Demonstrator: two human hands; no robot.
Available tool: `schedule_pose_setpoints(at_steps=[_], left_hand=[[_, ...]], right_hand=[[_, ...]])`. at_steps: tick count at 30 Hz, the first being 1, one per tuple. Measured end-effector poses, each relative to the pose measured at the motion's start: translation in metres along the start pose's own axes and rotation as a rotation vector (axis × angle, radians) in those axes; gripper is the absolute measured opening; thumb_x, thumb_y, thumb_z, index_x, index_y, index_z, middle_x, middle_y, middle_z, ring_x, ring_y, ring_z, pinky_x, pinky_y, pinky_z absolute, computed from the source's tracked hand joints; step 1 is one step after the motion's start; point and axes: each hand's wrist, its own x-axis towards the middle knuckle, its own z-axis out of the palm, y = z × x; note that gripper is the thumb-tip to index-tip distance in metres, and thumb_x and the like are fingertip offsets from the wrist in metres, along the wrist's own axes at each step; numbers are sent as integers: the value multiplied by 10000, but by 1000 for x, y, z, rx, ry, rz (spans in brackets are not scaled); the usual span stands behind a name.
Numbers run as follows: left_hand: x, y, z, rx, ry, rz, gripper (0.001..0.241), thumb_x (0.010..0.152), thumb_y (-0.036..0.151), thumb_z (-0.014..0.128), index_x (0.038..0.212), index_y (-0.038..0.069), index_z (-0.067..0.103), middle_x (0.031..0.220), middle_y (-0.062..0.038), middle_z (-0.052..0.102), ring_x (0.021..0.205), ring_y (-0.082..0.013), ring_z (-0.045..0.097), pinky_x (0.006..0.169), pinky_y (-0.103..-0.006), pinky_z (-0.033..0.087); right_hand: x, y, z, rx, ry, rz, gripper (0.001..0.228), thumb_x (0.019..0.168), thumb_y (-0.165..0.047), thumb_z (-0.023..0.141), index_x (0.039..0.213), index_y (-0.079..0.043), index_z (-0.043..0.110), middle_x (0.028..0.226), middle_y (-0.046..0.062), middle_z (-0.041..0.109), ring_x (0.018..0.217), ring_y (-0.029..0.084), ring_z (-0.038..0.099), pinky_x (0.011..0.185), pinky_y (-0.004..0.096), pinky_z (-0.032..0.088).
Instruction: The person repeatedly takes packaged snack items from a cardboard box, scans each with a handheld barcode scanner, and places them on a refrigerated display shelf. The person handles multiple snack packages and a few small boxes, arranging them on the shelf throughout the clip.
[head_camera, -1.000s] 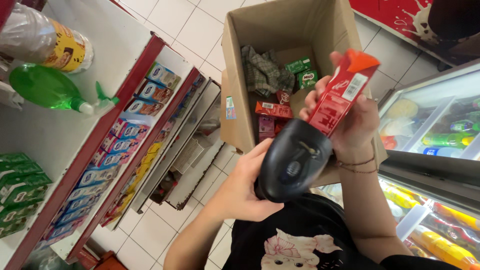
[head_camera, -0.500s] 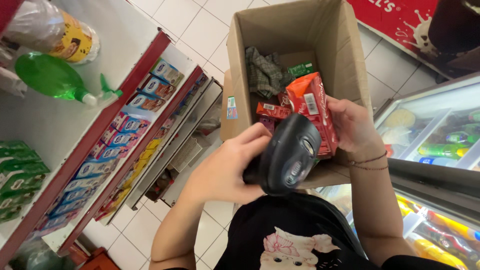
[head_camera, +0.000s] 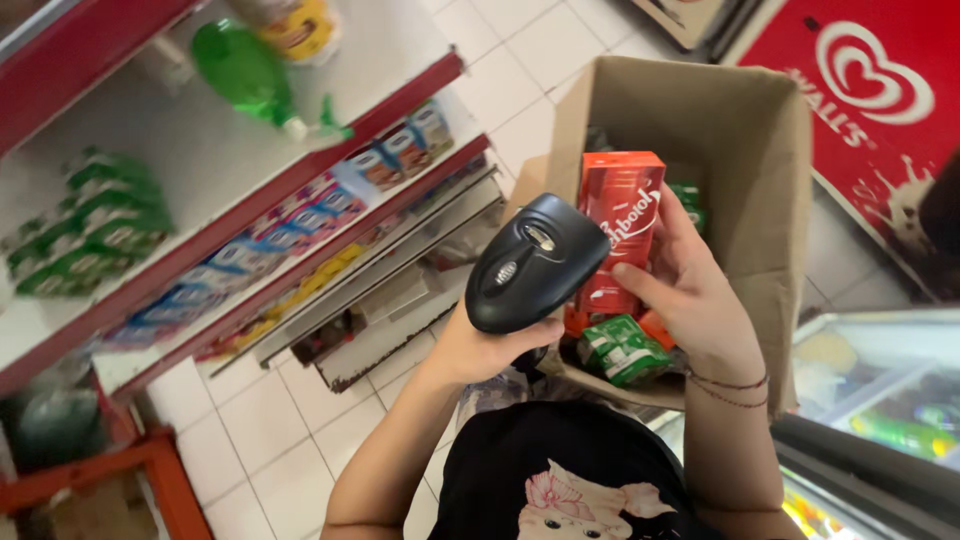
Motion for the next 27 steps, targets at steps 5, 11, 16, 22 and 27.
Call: schedule_pose_setpoints(at_steps=[5, 11, 16, 22, 27], left_hand=[[-36, 27, -16, 381, 121, 199, 565, 803, 72, 869, 1303, 16, 611, 1163, -67, 707, 1053, -153, 649, 998, -325, 540], [-86, 51, -38, 355, 286, 248, 626, 791, 70, 816, 1357, 4, 556, 1277, -101, 604, 1140, -169, 618, 1044, -313, 502], [-127, 60, -77, 412, 410, 276, 646, 773, 81, 831, 1358, -11, 573, 1303, -119, 641, 1152, -192, 656, 1050, -319, 523], [-178, 69, -136, 466, 565, 290, 664, 766, 100, 824, 1361, -23, 556, 1281, -126, 665, 1148, -206, 658, 1054, -330, 518], [-211, 60, -193, 416, 650, 276, 667, 747, 85, 800, 1354, -27, 548, 1224, -110, 680, 1117, -171, 642, 1029, -329, 510]], right_hand=[[17, 5, 52, -31, -40, -26, 882, 857, 169, 607, 1624, -45, 227, 1457, 77, 530, 1308, 168, 549, 1082, 351, 467], [31, 32, 115, -161, -119, -195, 760, 853, 207, 605, 1545, -20, 390, 1463, 63, 548, 1360, 170, 535, 1148, 331, 437], [44, 63, 168, -220, -216, -244, 744, 835, 235, 599, 1513, -17, 423, 1444, 52, 527, 1381, 178, 512, 1194, 343, 415], [56, 104, 245, -283, -255, -189, 687, 864, 243, 557, 1498, -1, 460, 1344, 72, 584, 1248, 189, 612, 1138, 335, 490], [82, 142, 309, -248, -279, -241, 636, 882, 222, 568, 1472, 9, 466, 1386, 58, 451, 1210, 207, 637, 1008, 319, 583]])
